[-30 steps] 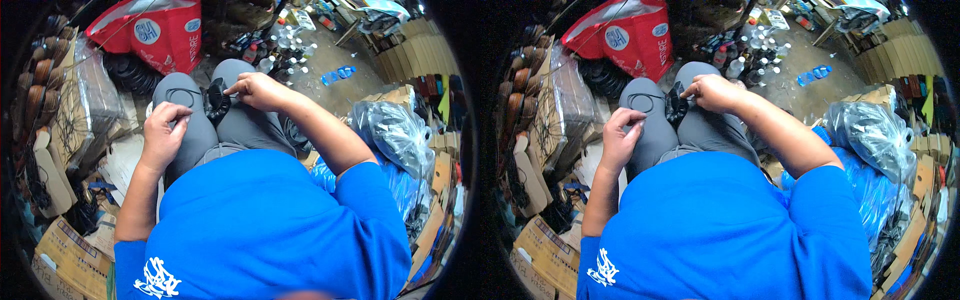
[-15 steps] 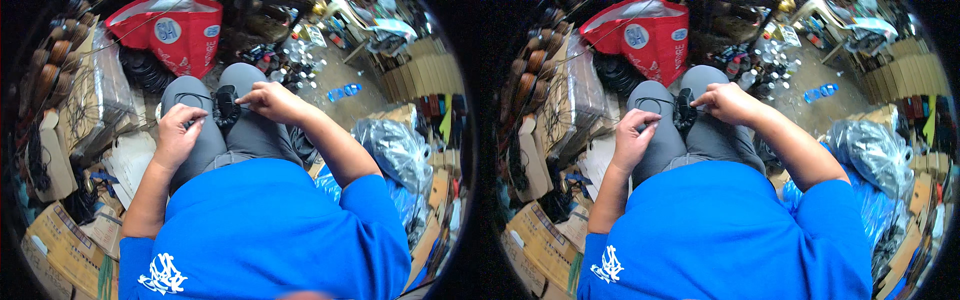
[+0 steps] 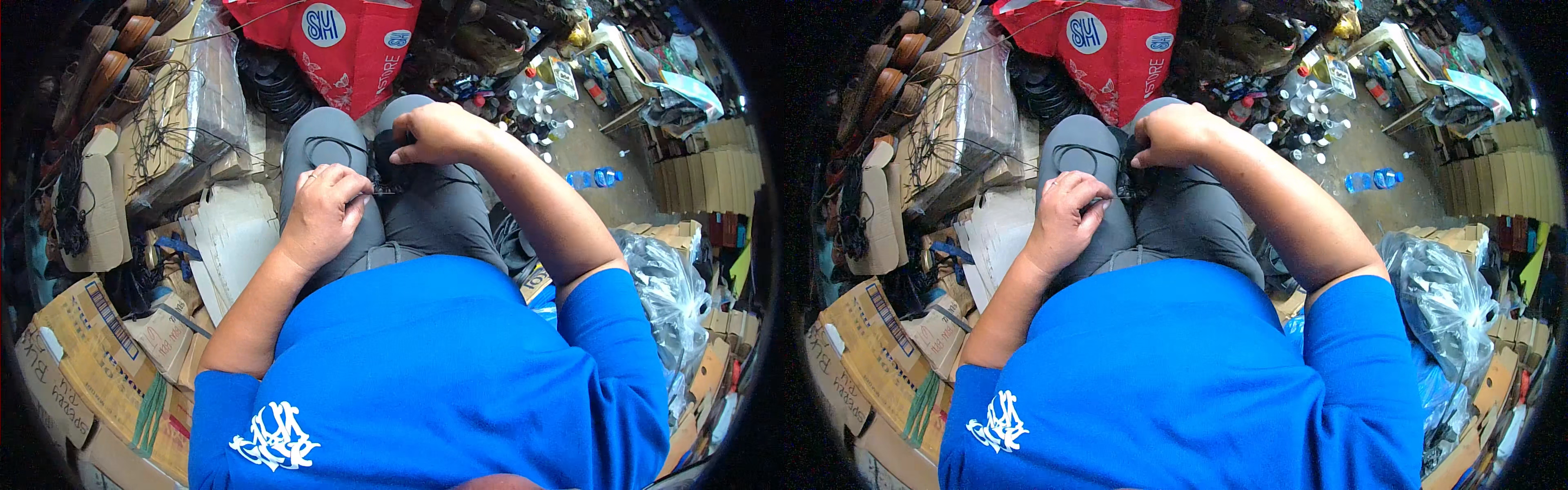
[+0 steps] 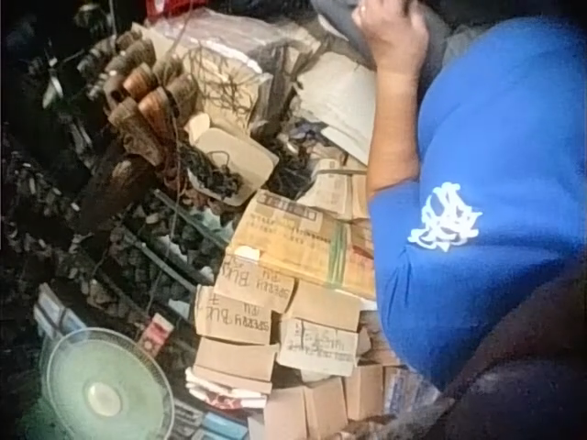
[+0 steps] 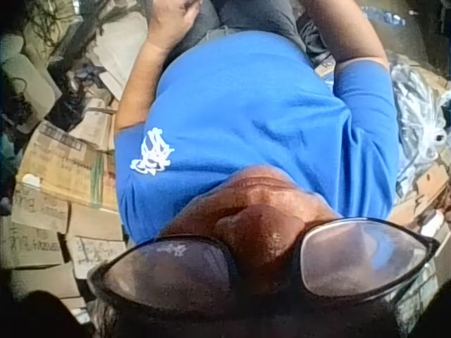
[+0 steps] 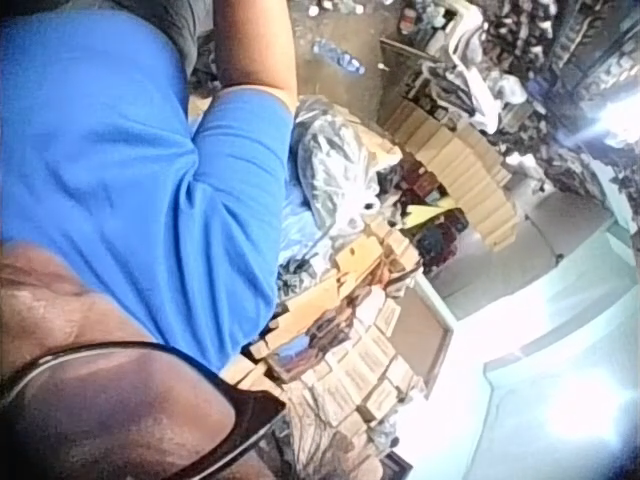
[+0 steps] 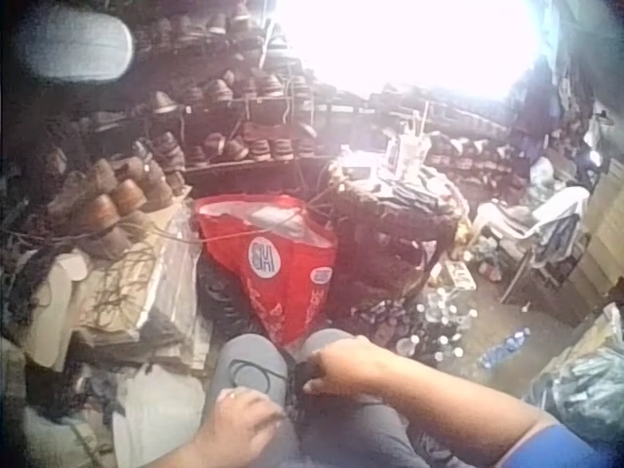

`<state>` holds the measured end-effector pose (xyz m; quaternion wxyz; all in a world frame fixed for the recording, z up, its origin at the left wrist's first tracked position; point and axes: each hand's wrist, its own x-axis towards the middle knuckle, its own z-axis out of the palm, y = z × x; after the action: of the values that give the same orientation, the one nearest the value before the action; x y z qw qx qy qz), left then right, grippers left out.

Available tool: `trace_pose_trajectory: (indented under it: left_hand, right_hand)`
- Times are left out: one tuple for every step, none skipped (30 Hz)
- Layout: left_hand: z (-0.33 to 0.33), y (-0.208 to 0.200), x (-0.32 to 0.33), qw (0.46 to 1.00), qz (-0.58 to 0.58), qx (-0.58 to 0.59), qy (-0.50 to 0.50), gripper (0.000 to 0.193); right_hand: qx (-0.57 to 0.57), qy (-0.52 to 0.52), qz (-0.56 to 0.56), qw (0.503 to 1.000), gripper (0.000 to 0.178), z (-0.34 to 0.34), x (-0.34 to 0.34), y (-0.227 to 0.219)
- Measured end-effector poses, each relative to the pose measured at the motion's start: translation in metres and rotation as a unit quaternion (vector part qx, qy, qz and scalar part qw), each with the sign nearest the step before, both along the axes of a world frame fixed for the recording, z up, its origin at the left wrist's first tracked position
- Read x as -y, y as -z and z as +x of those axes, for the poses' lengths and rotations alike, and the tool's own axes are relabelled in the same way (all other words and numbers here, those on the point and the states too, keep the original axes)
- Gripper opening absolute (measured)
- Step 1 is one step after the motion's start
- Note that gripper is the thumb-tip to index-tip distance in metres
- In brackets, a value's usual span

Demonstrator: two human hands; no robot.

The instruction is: Hand-stitching a black leather shoe upper using a needle and thread.

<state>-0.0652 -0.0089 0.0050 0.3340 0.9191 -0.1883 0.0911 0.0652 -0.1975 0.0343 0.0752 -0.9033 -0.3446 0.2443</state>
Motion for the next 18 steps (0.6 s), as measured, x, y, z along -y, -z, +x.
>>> trace_pose_trajectory:
  left_hand:
    - [0.000, 0.000, 0.001, 1.000, 0.001, -0.001, 0.002, 0.012]
    - [0.000, 0.002, 0.002, 1.000, 0.023, -0.003, 0.003, 0.013]
    - [0.001, 0.001, 0.003, 0.999, 0.044, -0.004, 0.002, 0.014]
    - [0.004, -0.001, 0.005, 0.999, 0.044, -0.003, 0.003, 0.014]
    - [0.008, -0.004, 0.008, 0.995, 0.091, 0.049, -0.002, 0.015]
    - [0.013, -0.006, 0.009, 0.986, 0.136, 0.101, -0.006, 0.016]
    - [0.016, -0.005, 0.005, 0.986, 0.138, 0.097, -0.010, 0.016]
    - [0.021, -0.003, -0.004, 0.980, 0.171, 0.094, -0.035, 0.016]
    - [0.026, -0.001, -0.012, 0.973, 0.203, 0.091, -0.058, 0.016]
    - [0.034, 0.000, -0.022, 0.984, 0.167, 0.049, -0.035, 0.015]
    - [0.035, -0.003, -0.031, 0.983, 0.180, -0.028, -0.019, 0.011]
    - [0.039, -0.009, -0.035, 0.988, 0.148, -0.044, 0.013, 0.011]
    - [0.042, -0.013, -0.040, 0.990, 0.116, -0.062, 0.046, 0.010]
    - [0.045, -0.022, -0.048, 0.990, 0.048, -0.125, 0.035, 0.011]
    - [0.043, -0.028, -0.064, 0.982, -0.017, -0.190, 0.017, 0.012]
    - [0.043, -0.023, -0.094, 0.972, -0.046, -0.224, -0.049, 0.011]
    - [0.044, -0.017, -0.122, 0.957, -0.074, -0.255, -0.115, 0.011]
    - [0.043, -0.021, -0.134, 0.971, 0.047, -0.168, -0.163, 0.011]
  right_hand:
    - [-0.001, 0.002, 0.001, 1.000, 0.036, -0.002, 0.002, 0.002]
    - [-0.019, 0.016, 0.031, 0.999, 0.034, -0.004, 0.005, 0.003]
    - [-0.035, 0.028, 0.061, 0.997, 0.033, -0.004, 0.009, 0.005]
    - [-0.034, 0.028, 0.061, 0.997, 0.033, -0.006, 0.016, 0.010]
    - [-0.007, 0.049, 0.114, 0.992, 0.031, -0.009, 0.027, 0.016]
    - [0.019, 0.070, 0.165, 0.984, 0.030, -0.013, 0.037, 0.019]
    - [0.016, 0.066, 0.167, 0.984, 0.030, -0.016, 0.042, 0.013]
    - [-0.039, 0.118, 0.176, 0.977, 0.030, -0.019, 0.048, 0.002]
    - [-0.092, 0.171, 0.182, 0.964, 0.032, -0.022, 0.054, -0.005]
    - [-0.149, 0.206, 0.190, 0.948, 0.033, -0.025, 0.059, -0.006]
    - [-0.149, 0.205, 0.190, 0.949, 0.033, -0.025, 0.060, 0.003]
    - [-0.189, 0.225, 0.236, 0.926, 0.029, -0.026, 0.065, 0.018]
    - [-0.230, 0.243, 0.280, 0.900, 0.028, -0.027, 0.068, 0.029]
    - [-0.188, 0.235, 0.295, 0.907, 0.026, -0.028, 0.067, 0.038]
    - [-0.139, 0.239, 0.327, 0.904, 0.026, -0.036, 0.058, 0.036]
    - [-0.085, 0.240, 0.317, 0.913, 0.022, -0.044, 0.048, 0.024]
    - [-0.029, 0.241, 0.308, 0.920, 0.020, -0.047, 0.041, 0.014]
    - [-0.030, 0.239, 0.308, 0.920, 0.020, -0.048, 0.044, 0.016]
